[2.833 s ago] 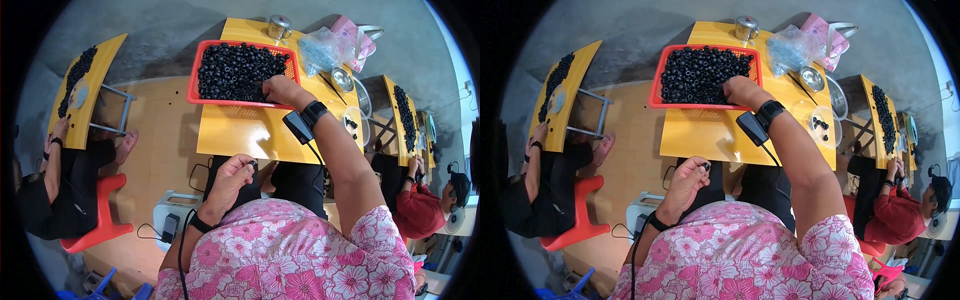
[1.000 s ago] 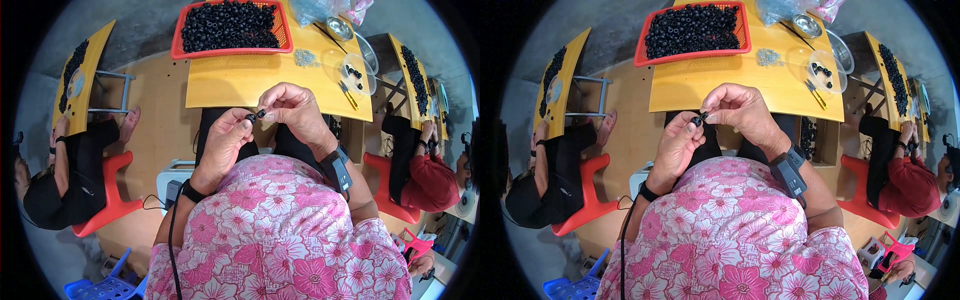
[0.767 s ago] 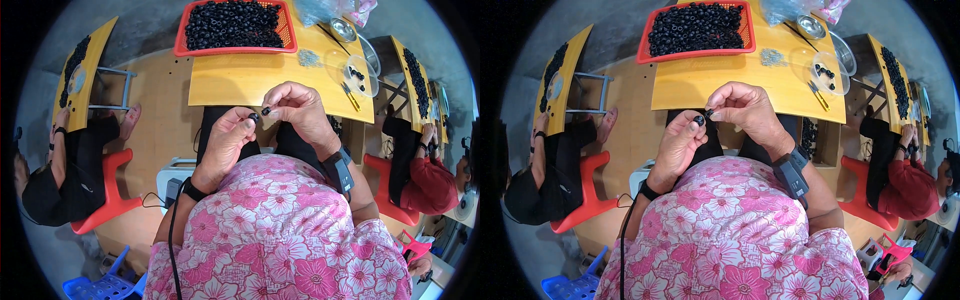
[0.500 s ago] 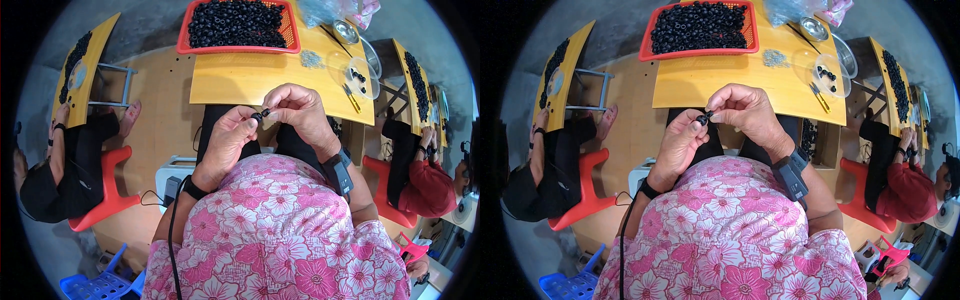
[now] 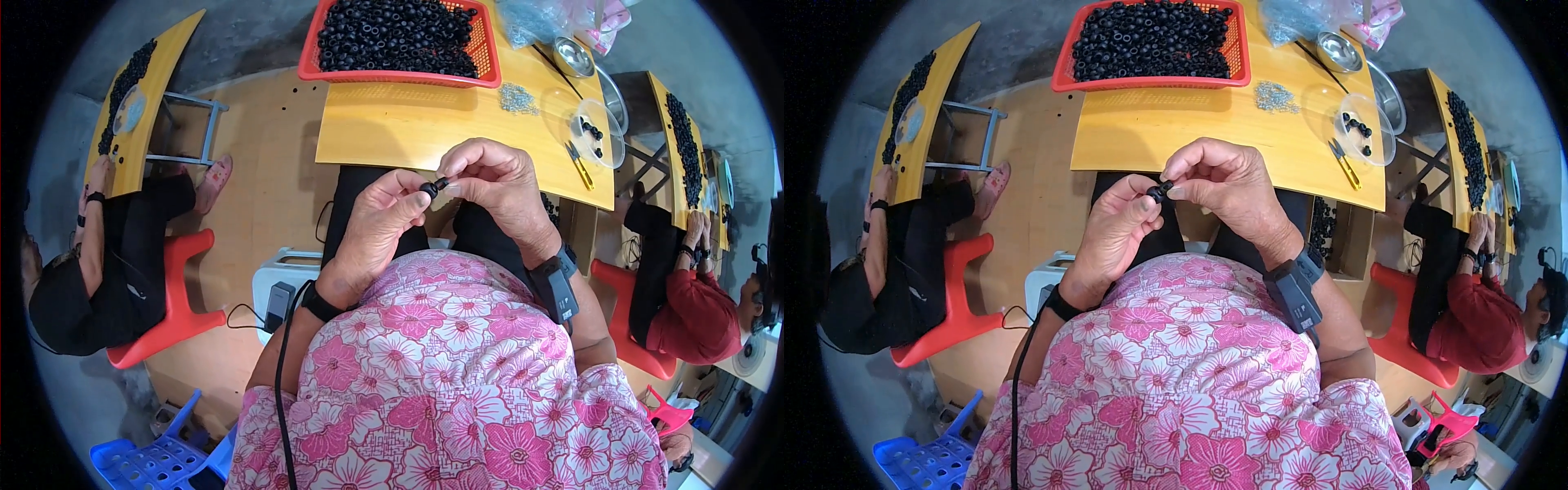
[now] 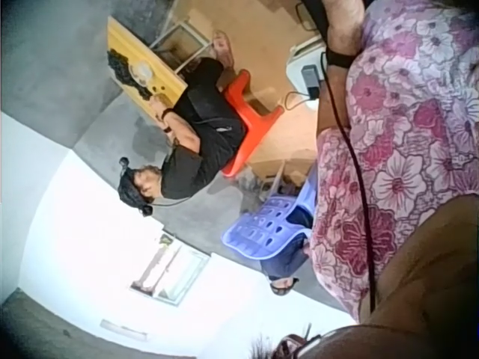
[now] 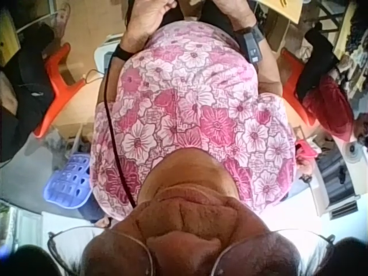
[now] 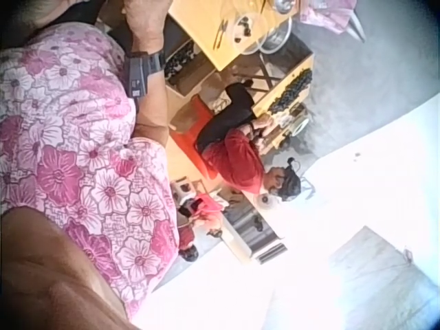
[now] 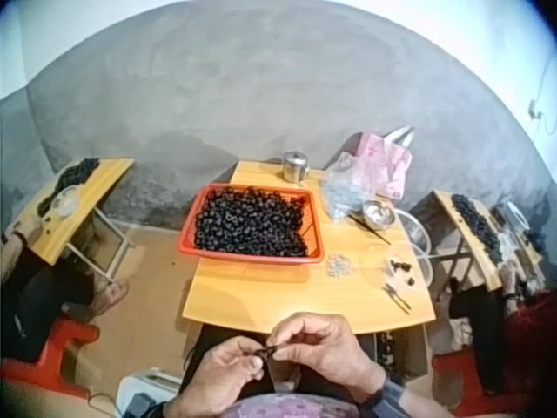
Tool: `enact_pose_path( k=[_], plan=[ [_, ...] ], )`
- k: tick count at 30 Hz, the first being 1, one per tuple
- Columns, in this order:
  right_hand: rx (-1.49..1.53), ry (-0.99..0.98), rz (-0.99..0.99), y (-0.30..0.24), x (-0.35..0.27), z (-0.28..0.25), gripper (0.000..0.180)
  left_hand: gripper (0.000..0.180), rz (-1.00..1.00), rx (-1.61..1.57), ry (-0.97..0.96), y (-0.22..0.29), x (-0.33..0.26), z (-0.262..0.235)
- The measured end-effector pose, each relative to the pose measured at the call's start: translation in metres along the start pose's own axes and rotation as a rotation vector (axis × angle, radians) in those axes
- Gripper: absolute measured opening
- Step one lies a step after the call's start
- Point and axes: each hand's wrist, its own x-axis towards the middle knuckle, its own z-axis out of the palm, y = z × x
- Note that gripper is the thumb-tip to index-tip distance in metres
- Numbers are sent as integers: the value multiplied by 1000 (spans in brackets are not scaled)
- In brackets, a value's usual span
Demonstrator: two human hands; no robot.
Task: Assembling small black plastic components by inserting metal pins and combining pieces.
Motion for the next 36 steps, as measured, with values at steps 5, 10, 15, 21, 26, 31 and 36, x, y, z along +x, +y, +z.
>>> enact_pose_path(
  k=[5, 10, 15, 21, 26, 31, 36],
  plan=[
    [-18, -35, -27, -3, 0, 2, 16, 18, 8, 30, 17, 0, 0, -2],
    [-71, -39, -36, -4, 0, 2, 16, 19, 7, 27, 28, 0, 1, -1],
    [-200, -34, -51, -8, 0, 3, 16, 19, 19, 77, 46, -1, 1, 0],
    [-319, -60, -103, -15, 0, 8, 15, 16, 49, 146, 65, 0, -1, 2],
    [-439, -24, -171, -12, 0, 10, 18, 14, 5, 112, 101, -1, 2, 1],
    [-370, 31, -186, -1, 0, 13, 20, 12, 12, 29, 103, -1, 1, 0],
    [-403, 52, -232, 5, 1, 13, 20, 11, 31, -4, 100, -1, 1, 0]
  ],
)
